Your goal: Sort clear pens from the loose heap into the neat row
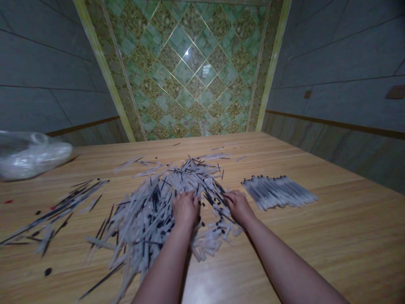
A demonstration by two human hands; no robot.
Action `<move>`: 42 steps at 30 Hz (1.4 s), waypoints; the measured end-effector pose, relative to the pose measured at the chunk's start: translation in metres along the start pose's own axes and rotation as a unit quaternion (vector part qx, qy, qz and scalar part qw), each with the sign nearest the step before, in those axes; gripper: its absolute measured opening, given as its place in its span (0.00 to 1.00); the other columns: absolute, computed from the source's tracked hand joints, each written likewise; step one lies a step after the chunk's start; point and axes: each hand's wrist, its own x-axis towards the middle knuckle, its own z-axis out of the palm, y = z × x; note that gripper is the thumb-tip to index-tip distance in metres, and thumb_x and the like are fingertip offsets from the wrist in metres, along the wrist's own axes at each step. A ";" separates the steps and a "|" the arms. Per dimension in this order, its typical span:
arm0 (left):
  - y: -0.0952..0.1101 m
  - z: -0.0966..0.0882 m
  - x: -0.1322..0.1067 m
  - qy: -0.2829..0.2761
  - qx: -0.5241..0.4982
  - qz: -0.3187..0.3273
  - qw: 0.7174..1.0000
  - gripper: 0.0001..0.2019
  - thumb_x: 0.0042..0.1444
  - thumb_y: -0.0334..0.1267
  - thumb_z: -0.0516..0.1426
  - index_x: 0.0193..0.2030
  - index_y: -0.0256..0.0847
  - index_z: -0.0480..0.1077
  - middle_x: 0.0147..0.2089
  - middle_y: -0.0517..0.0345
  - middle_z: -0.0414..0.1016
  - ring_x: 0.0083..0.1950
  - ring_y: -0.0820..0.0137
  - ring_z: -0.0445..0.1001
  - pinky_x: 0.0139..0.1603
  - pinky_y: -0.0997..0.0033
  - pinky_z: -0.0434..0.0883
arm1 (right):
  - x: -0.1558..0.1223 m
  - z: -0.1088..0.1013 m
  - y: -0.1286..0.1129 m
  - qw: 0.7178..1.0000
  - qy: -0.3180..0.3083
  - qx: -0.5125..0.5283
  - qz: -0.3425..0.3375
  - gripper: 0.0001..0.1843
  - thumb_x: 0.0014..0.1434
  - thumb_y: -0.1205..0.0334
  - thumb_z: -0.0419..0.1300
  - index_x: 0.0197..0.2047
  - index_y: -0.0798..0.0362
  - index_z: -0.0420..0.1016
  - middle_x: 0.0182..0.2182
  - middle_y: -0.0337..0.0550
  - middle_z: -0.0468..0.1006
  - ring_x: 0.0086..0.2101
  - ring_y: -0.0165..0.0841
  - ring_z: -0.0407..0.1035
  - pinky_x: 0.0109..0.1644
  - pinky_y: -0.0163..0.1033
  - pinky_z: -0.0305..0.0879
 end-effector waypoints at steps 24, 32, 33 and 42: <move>0.002 0.005 0.003 -0.049 0.098 -0.038 0.993 0.13 0.49 0.36 0.50 0.36 0.34 0.73 0.34 0.40 0.75 0.44 0.53 0.69 0.45 0.57 0.59 | -0.002 0.000 -0.004 0.999 -0.006 0.037 -0.029 0.12 0.57 0.66 0.53 0.42 0.50 0.75 0.37 0.45 0.76 0.40 0.35 0.64 0.46 0.40 0.53; -0.009 -0.009 0.011 0.042 -0.070 -0.071 0.994 0.16 0.52 0.41 0.49 0.40 0.37 0.73 0.40 0.45 0.75 0.43 0.59 0.70 0.46 0.61 0.62 | -0.008 0.002 -0.027 0.992 -0.038 0.040 -0.118 0.12 0.57 0.61 0.54 0.44 0.48 0.74 0.40 0.45 0.74 0.42 0.36 0.63 0.46 0.43 0.54; -0.011 -0.010 0.013 0.059 -0.137 -0.080 0.986 0.16 0.52 0.42 0.50 0.40 0.37 0.73 0.41 0.46 0.75 0.43 0.61 0.71 0.45 0.63 0.63 | -0.009 0.002 -0.032 0.989 -0.047 0.040 -0.131 0.12 0.57 0.60 0.54 0.45 0.47 0.73 0.41 0.45 0.74 0.43 0.36 0.62 0.47 0.43 0.54; -0.004 -0.001 0.018 -0.031 -0.637 -0.206 0.742 0.15 0.44 0.42 0.57 0.37 0.34 0.68 0.28 0.55 0.75 0.22 0.77 0.68 0.21 0.80 0.62 | -0.013 0.013 -0.069 0.975 -0.141 -0.031 -0.172 0.18 0.59 0.55 0.51 0.53 0.41 0.65 0.42 0.43 0.71 0.45 0.38 0.58 0.47 0.46 0.50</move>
